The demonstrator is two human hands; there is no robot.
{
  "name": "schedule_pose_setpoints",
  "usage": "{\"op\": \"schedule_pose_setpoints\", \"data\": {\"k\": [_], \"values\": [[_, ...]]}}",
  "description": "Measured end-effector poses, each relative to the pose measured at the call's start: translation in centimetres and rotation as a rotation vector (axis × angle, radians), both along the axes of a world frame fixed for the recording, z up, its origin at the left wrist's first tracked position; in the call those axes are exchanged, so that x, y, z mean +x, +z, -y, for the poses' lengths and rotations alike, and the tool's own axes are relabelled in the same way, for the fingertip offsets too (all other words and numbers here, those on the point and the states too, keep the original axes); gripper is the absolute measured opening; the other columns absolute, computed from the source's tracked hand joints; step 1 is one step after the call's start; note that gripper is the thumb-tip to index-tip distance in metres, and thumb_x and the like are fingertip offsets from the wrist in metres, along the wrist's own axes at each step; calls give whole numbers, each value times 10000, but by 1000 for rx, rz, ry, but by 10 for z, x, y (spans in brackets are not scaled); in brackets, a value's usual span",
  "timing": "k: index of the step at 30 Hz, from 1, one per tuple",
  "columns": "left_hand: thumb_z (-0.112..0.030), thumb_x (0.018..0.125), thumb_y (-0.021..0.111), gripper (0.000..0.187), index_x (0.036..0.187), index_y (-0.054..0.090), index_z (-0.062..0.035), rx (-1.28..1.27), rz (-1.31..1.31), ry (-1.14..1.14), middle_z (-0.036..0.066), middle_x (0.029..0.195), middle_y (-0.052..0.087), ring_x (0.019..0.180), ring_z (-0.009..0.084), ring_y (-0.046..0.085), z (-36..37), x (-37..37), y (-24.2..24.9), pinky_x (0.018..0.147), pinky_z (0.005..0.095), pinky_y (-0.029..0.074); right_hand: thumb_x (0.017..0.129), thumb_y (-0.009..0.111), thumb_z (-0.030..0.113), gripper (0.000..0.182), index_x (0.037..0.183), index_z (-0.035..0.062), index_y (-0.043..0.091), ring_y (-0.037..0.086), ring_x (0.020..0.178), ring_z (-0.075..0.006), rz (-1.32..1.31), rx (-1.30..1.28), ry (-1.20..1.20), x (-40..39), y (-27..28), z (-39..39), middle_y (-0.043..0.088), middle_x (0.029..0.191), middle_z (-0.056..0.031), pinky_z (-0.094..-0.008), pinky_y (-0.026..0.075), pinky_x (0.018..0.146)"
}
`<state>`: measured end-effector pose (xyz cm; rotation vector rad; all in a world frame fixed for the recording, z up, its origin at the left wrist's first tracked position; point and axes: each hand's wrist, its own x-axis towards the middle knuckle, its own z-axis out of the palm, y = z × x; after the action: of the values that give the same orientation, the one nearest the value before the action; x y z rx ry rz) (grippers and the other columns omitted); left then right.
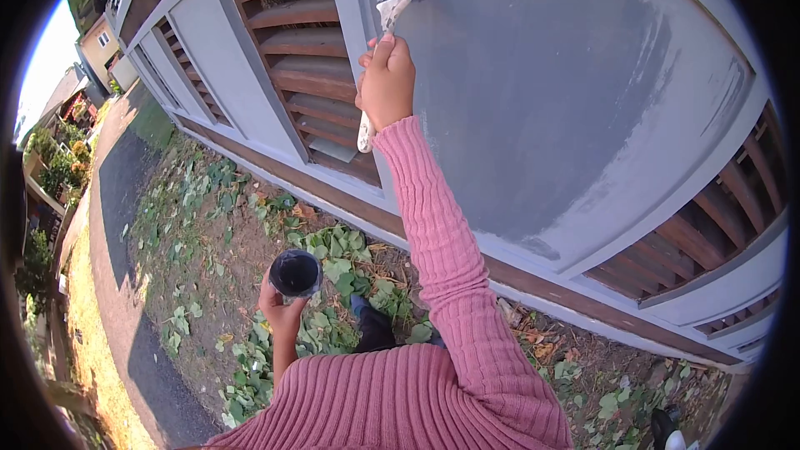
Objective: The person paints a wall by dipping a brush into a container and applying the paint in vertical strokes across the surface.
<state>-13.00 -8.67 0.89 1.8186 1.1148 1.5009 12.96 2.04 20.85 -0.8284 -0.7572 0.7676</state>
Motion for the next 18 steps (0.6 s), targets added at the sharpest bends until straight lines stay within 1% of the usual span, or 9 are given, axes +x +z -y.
{"op": "schedule_pose_setpoints", "data": {"k": [4,6,8,9,11,13,15,17,18], "values": [[-58,554,735,474,1005,605,5,-38,70,-9,131,1080,576,1041,245,520,2,-2,3,887,343,397,936,267,284,238,898,79,382,244,399,-36,46,65,-14,5,19,-7,359,633,18,-208,214,322],[-56,549,735,477,1005,604,6,-26,53,8,129,1087,572,1044,245,519,2,-5,2,889,344,397,936,267,283,239,903,77,384,243,400,-37,59,101,-7,7,27,-5,359,633,18,-208,215,324],[-54,545,734,481,1004,604,8,-11,42,24,128,1094,568,1047,245,517,1,-7,1,891,345,397,937,272,276,255,897,56,392,293,363,-41,85,173,-1,11,33,-3,404,622,-2,-217,239,310],[-53,542,731,486,1006,602,9,-27,65,15,130,1100,565,1044,246,520,2,-7,1,893,345,396,937,272,276,255,897,56,392,293,363,-41,92,178,1,11,33,0,404,622,-2,-217,239,310],[-52,539,728,491,1009,599,11,-43,95,12,132,1106,561,1042,247,522,0,-5,1,895,345,395,939,274,282,262,902,54,398,300,370,-38,199,157,-94,7,25,7,403,623,0,-213,235,311],[-59,535,724,511,1023,590,11,-32,-2,4,137,1110,557,1032,254,529,-2,-5,0,894,344,397,939,276,285,266,904,54,403,306,373,-37,137,131,-72,12,12,8,405,624,0,-213,236,309],[-17,517,679,555,1061,574,0,-1,-57,-22,144,1114,557,1047,260,527,-5,-4,-6,899,336,395,940,278,288,271,906,53,409,313,376,-36,64,85,-33,16,-13,5,407,625,0,-213,237,308],[-2,509,663,569,1070,571,-3,-2,-79,-73,142,1116,558,1053,257,525,-7,6,2,905,334,389,940,279,292,277,914,55,419,314,377,-35,158,-34,-175,26,-40,-10,410,628,-1,-217,249,309],[-2,509,663,569,1070,571,-3,-6,-84,-81,142,1116,558,1053,257,525,-8,11,4,905,334,389,940,279,298,287,916,53,427,313,381,-42,146,-59,-165,28,-54,-11,413,625,-1,-226,258,303]]}}
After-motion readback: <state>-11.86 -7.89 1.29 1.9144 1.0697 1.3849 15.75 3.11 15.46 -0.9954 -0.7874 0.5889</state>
